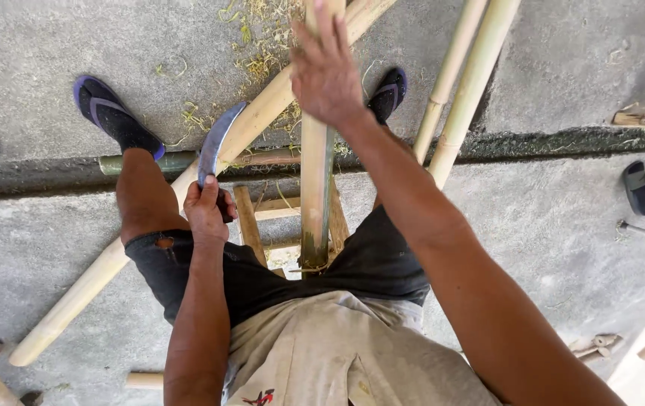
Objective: Shaving or scraping the outer layer of a bamboo pole using a two-handed drawknife while seated.
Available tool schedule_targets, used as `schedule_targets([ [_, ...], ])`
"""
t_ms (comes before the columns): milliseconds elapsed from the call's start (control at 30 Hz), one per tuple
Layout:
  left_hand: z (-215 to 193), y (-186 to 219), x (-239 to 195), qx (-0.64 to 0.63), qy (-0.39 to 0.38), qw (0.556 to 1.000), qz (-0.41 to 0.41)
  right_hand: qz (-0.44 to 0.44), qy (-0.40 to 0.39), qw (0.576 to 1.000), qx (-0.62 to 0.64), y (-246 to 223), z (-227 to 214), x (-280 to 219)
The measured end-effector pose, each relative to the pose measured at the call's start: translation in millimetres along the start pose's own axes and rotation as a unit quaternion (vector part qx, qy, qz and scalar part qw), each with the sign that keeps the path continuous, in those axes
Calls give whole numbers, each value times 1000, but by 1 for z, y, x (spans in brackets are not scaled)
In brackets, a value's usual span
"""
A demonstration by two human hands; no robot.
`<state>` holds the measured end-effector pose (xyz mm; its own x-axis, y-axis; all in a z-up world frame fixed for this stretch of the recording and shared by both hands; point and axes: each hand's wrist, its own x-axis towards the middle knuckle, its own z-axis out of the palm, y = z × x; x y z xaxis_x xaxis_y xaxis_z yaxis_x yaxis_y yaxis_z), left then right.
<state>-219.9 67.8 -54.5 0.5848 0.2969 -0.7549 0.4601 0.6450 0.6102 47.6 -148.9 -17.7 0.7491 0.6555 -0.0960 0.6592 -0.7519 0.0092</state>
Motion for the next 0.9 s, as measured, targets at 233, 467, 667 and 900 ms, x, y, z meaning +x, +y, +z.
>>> schedule_targets([
  [233,-5,-6,-17,55,-7,998,11,-10,-173,985,11,-81,-32,-99],
  [467,-18,-9,-34,93,3,995,36,-4,-37,993,109,-131,7,-196],
  [667,-12,4,-57,100,-10,994,46,-32,7,997,69,-155,13,-240],
  [900,-5,-1,-95,89,-37,995,31,-107,-131,978,120,-152,-3,-265],
])
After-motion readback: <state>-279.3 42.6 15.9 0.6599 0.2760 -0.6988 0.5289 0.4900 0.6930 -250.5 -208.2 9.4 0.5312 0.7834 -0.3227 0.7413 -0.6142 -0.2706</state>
